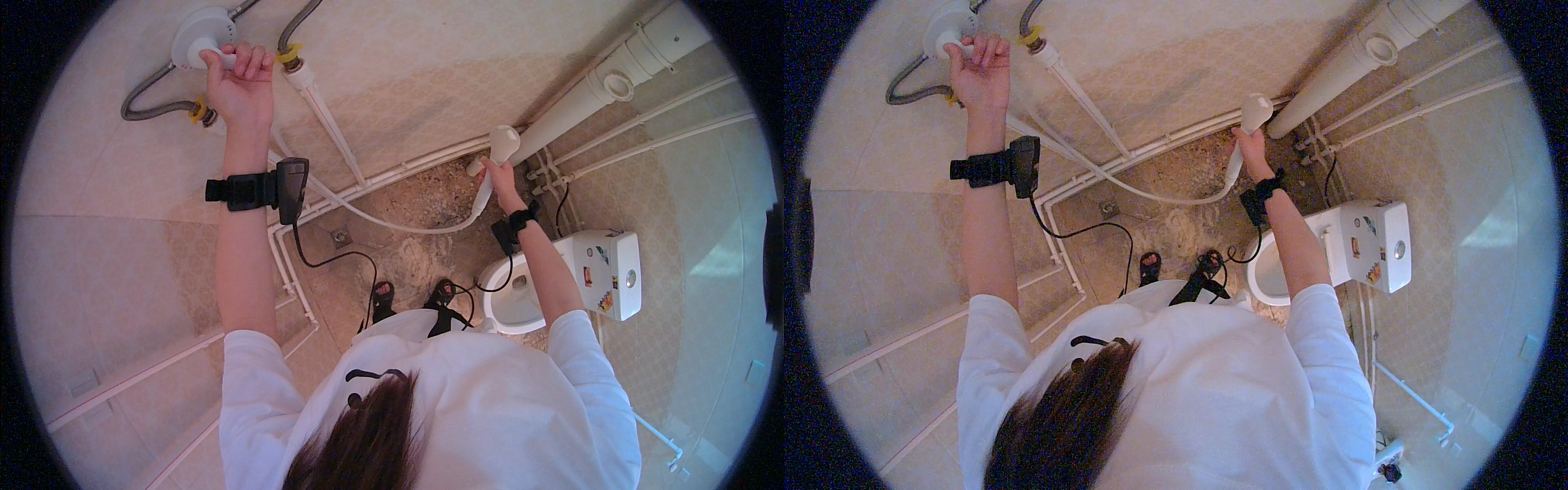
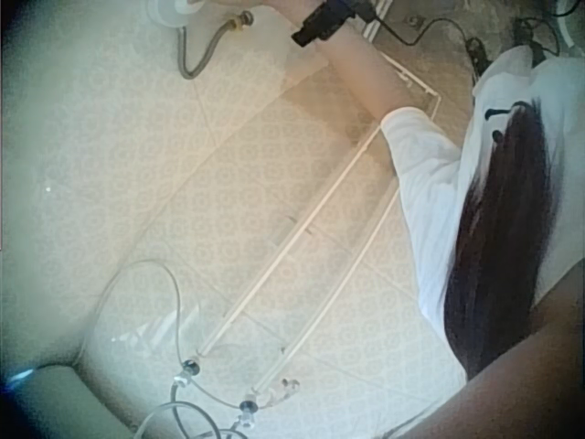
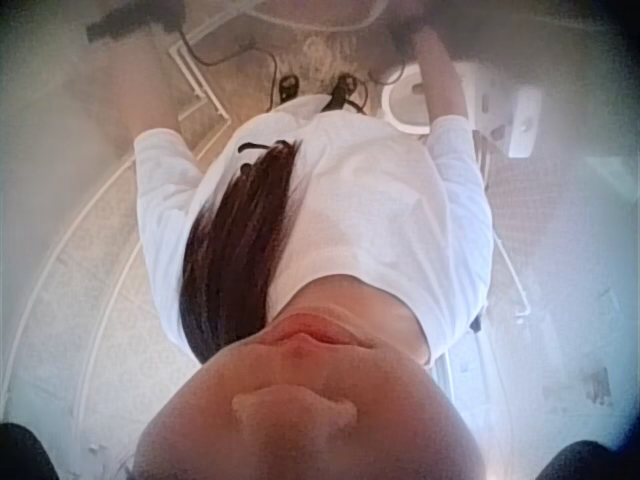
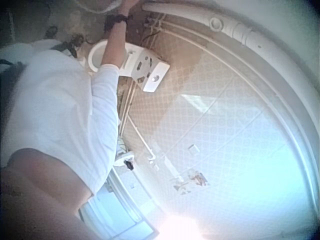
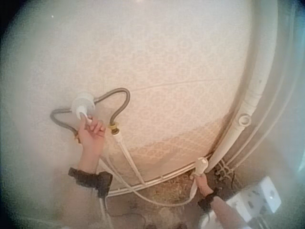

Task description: The person installs a shower head by connecting a flexible hose to a wall-mounted water outlet and attaching the shower head to the hose. They test the water flow and then place the shower head into a wall holder.

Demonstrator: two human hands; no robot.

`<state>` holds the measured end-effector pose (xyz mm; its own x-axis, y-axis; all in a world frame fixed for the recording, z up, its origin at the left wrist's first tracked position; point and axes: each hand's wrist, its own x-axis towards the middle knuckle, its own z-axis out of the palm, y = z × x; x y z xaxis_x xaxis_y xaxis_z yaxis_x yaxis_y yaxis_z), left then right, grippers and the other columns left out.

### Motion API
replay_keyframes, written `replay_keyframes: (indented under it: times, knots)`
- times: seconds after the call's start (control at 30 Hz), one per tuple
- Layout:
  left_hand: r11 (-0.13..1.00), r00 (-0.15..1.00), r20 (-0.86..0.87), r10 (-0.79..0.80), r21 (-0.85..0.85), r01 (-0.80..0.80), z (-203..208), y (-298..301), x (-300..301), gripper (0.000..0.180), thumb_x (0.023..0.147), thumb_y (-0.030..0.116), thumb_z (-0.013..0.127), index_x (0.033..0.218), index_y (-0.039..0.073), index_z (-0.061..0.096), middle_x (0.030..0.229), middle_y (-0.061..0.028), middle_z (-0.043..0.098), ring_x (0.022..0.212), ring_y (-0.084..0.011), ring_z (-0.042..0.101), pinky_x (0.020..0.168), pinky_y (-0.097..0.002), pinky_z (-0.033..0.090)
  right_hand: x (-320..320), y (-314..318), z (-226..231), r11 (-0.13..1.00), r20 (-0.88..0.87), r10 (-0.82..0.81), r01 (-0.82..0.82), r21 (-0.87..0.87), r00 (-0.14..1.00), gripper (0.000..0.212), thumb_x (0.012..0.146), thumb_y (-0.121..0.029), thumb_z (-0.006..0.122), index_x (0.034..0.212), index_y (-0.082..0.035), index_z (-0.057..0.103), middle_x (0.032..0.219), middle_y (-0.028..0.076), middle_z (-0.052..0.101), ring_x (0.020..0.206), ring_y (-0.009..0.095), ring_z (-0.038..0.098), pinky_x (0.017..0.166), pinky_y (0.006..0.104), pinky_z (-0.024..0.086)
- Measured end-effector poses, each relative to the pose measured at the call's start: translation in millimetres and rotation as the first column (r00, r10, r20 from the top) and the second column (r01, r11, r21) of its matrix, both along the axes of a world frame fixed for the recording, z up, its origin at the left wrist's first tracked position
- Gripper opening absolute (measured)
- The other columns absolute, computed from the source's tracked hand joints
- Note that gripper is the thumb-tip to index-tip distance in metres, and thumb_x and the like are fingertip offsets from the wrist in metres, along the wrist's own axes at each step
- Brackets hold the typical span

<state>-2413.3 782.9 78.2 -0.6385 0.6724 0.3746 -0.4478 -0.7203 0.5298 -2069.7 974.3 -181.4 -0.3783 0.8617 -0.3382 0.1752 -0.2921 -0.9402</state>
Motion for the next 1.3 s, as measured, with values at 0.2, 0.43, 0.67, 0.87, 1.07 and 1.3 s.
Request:
replay_keyframes:
  times: [0.2,0.43,0.67,0.87,1.07,1.3]
  knots:
    - [1.0,1.0,0.006,-0.01,0.009,0.01,0,2,2,0.033,0.085,0.042,0.044,0.075,0.011,0.045,0.054,0.0018,0.026,0.05,-0.0106,0.025,0.057,-0.026,0.027,4,7,-6,0.998,-0.015,0.013,-0.012,0.064,1.0,0.015,0.078,-0.014,0.055,0.071,-0.002,0.048,0.052,0.005,0.048,0.044,0.016,0.05,0.044,0.0294,0.043]
    - [1.0,1.0,0.005,-0.004,0.01,0.004,1,-1,3,0.032,0.086,0.041,0.043,0.075,0.011,0.045,0.054,0.0021,0.026,0.05,-0.0105,0.025,0.057,-0.0259,0.027,-1,3,7,0.993,0.009,0.024,-0.025,0.116,1.0,0.014,0.076,-0.013,0.056,0.072,-0.002,0.049,0.05,0.005,0.048,0.042,0.015,0.049,0.042,0.0299,0.042]
    - [0.999,0.999,-0.003,0.032,-0.015,-0.032,4,-1,6,0.033,0.085,0.042,0.044,0.075,0.011,0.044,0.055,0.0021,0.026,0.05,-0.0103,0.025,0.056,-0.0257,0.026,-9,-9,-4,0.989,0.055,0.106,-0.111,0.101,0.993,0.013,0.075,-0.01,0.057,0.073,-0.001,0.047,0.05,0.005,0.047,0.042,0.015,0.048,0.041,0.0306,0.042]
    - [1.0,1.0,-0.005,0.007,-0.007,-0.007,2,1,4,0.033,0.085,0.042,0.045,0.076,0.011,0.043,0.055,0.002,0.026,0.05,-0.0103,0.024,0.056,-0.0255,0.026,-4,7,-12,0.997,-0.011,-0.064,0.065,0.042,0.998,0.014,0.077,-0.01,0.056,0.074,0.0,0.046,0.049,0.005,0.046,0.041,0.016,0.047,0.04,0.0304,0.041]
    - [1.0,1.0,-0.004,0.006,-0.001,-0.006,1,-1,2,0.033,0.085,0.042,0.045,0.075,0.011,0.044,0.054,0.002,0.026,0.05,-0.0103,0.024,0.056,-0.0254,0.026,-3,2,-1,1.0,-0.038,-0.008,0.009,0.022,0.999,0.013,0.077,-0.01,0.055,0.074,-0.001,0.047,0.049,0.005,0.045,0.04,0.015,0.046,0.04,0.0297,0.04]
    - [1.0,1.0,0.005,0.007,-0.002,-0.007,2,2,6,0.032,0.085,0.041,0.045,0.075,0.011,0.044,0.055,0.0023,0.027,0.05,-0.0101,0.024,0.056,-0.0254,0.025,-1,11,-1,0.997,0.04,0.02,-0.023,0.073,0.999,0.013,0.075,-0.01,0.057,0.07,-0.001,0.048,0.048,0.005,0.047,0.04,0.015,0.048,0.04,0.0291,0.04]
